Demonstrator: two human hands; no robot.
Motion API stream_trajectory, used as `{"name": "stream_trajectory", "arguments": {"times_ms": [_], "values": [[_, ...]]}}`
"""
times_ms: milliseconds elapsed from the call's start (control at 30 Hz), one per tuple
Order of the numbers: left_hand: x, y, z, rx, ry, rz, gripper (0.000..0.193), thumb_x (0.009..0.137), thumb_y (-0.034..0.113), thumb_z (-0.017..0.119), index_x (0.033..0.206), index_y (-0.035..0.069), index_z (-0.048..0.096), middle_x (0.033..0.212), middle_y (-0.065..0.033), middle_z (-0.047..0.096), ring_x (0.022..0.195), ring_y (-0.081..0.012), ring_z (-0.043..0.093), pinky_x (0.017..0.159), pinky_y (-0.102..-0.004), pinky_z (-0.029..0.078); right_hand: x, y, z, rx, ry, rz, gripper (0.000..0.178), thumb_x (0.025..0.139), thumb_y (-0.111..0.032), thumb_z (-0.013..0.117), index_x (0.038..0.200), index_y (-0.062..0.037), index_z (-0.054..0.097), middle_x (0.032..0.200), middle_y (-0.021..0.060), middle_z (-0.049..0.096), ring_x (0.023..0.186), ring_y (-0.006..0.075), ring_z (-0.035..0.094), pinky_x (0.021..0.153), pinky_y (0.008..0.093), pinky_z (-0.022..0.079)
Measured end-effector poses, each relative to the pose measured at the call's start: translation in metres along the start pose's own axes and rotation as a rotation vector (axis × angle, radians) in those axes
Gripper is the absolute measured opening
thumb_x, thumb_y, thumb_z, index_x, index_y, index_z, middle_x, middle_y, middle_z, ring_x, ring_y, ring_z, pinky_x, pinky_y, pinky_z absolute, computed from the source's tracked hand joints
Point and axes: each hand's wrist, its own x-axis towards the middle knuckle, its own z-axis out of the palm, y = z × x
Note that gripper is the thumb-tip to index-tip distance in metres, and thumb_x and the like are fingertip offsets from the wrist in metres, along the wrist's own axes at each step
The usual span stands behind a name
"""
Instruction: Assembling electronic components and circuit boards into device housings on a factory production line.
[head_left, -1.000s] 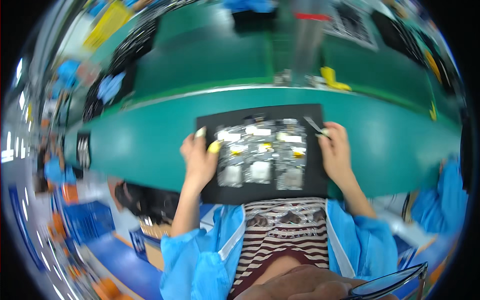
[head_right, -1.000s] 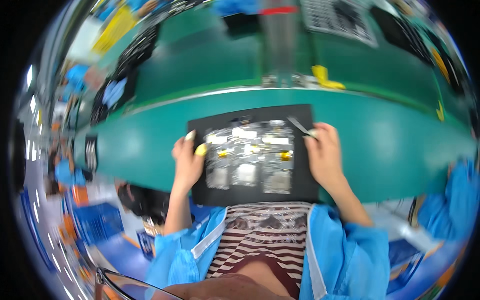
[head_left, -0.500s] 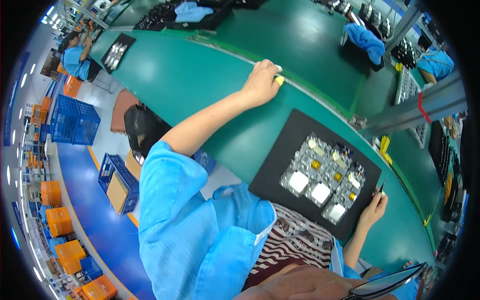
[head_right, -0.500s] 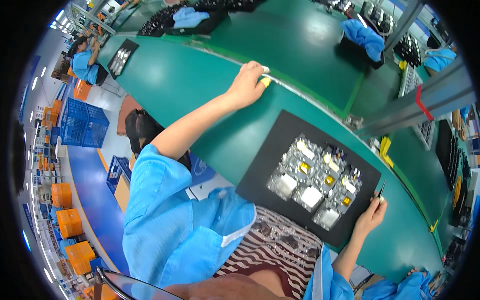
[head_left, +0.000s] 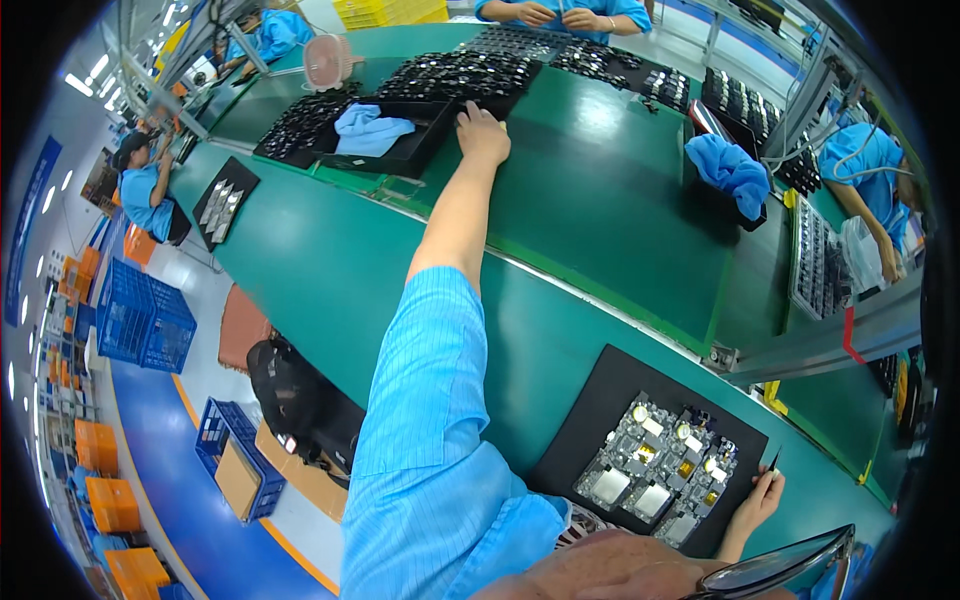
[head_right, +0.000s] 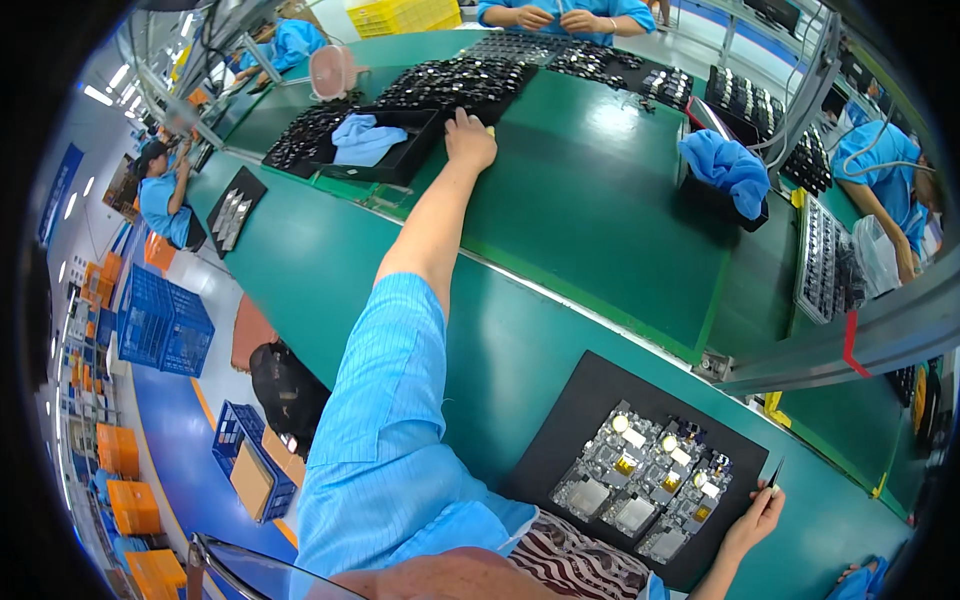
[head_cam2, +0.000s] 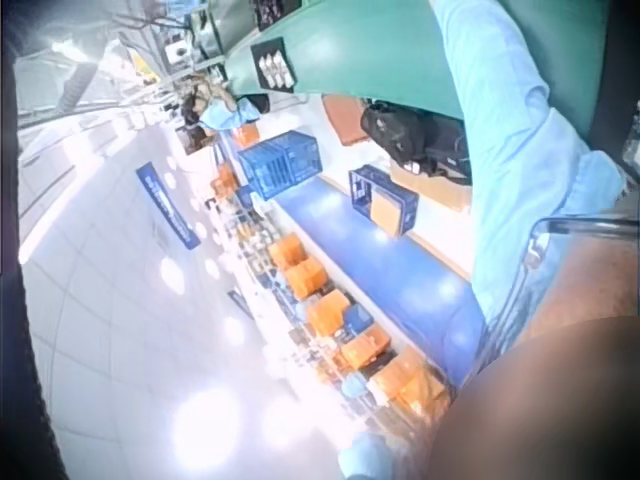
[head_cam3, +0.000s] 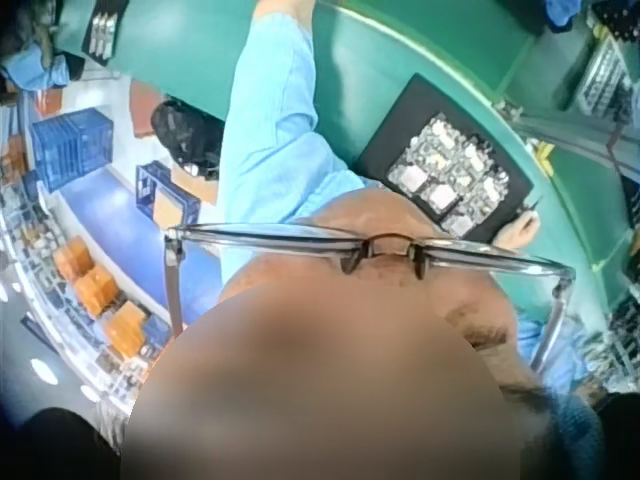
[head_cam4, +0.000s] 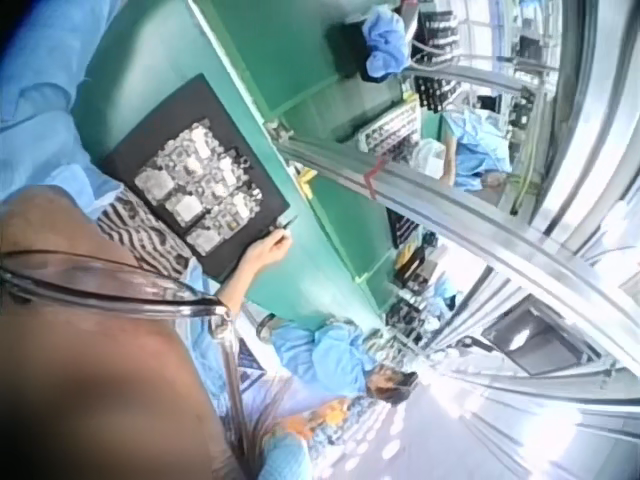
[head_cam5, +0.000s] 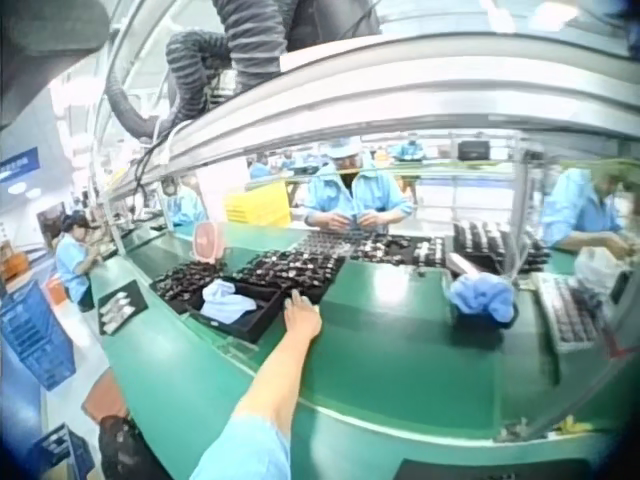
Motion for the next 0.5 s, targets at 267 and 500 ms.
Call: {"name": "stream_trajectory", "arguments": {"times_ms": [267, 500], "values": [[0.030, 0.001, 0.001, -0.016, -0.137, -0.055, 0.059, 0.086, 0.038, 0.049, 0.128, -0.003, 0.042, 0.142, -0.0122, 0.024, 0.127, -0.0308, 0.027, 0.104, -0.0430, 0.025, 0.000, 0.002, -0.004, 0.044, -0.011, 0.081, 0.018, 0.096, -0.017, 0.043, 0.092, -0.0013, 0.051, 0.086, 0.0019, 0.054, 0.071, 0.0052, 0.039, 0.066, 0.0193, 0.034], [0.044, 0.002, -0.016, 0.027, -0.419, -0.044, 0.058, 0.087, 0.038, 0.050, 0.128, -0.002, 0.042, 0.142, -0.0075, 0.027, 0.128, -0.0327, 0.026, 0.103, -0.0468, 0.025, 0.000, 0.002, -0.002, 0.112, 0.002, 0.076, 0.018, 0.096, -0.017, 0.043, 0.093, -0.0013, 0.051, 0.087, 0.0020, 0.054, 0.072, 0.0052, 0.039, 0.067, 0.0191, 0.034]]}}
